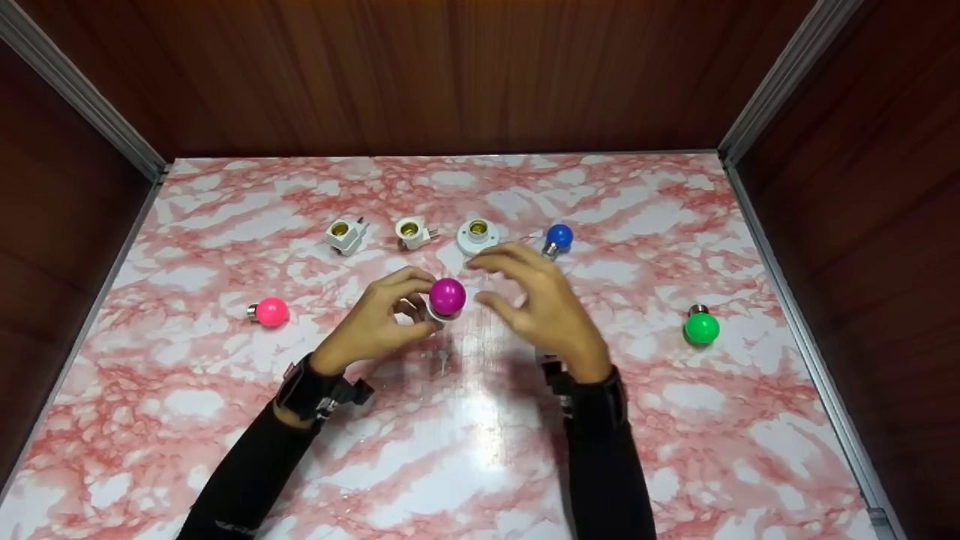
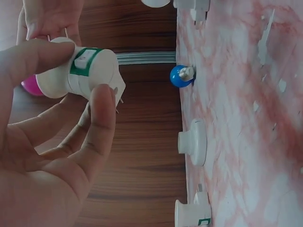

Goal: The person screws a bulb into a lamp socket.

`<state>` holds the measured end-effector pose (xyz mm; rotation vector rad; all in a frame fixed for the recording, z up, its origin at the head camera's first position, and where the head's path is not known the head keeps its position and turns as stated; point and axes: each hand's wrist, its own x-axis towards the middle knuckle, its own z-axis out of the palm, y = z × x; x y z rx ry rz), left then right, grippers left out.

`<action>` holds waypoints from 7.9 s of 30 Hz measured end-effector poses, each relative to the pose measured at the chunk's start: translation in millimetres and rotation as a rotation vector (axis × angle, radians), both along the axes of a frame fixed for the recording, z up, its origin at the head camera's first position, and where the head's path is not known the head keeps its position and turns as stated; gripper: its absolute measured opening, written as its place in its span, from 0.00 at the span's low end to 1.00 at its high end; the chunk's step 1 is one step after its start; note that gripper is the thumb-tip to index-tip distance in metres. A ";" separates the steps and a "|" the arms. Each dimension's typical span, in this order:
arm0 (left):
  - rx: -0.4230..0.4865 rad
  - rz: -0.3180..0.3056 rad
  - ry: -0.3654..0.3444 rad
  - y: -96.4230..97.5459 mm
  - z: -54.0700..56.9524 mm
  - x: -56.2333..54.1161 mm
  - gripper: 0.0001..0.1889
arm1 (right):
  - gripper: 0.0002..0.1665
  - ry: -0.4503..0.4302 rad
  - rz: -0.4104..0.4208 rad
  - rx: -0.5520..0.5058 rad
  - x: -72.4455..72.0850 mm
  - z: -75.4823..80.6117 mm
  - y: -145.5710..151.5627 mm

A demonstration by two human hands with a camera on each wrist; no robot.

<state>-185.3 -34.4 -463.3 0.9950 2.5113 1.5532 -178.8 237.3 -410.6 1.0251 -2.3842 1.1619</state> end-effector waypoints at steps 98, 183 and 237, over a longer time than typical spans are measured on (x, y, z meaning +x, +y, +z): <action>-0.228 0.707 -0.002 -55.0 -30.0 -95.2 0.23 | 0.36 -0.928 -0.803 0.189 18.1 -41.2 205.4; 0.395 0.197 0.094 -7.3 54.9 8.8 0.27 | 0.21 -0.069 0.169 -0.492 6.8 9.6 -16.6; 0.336 0.192 0.225 -6.1 51.3 11.0 0.28 | 0.27 -0.149 0.075 -0.354 4.6 2.4 -24.1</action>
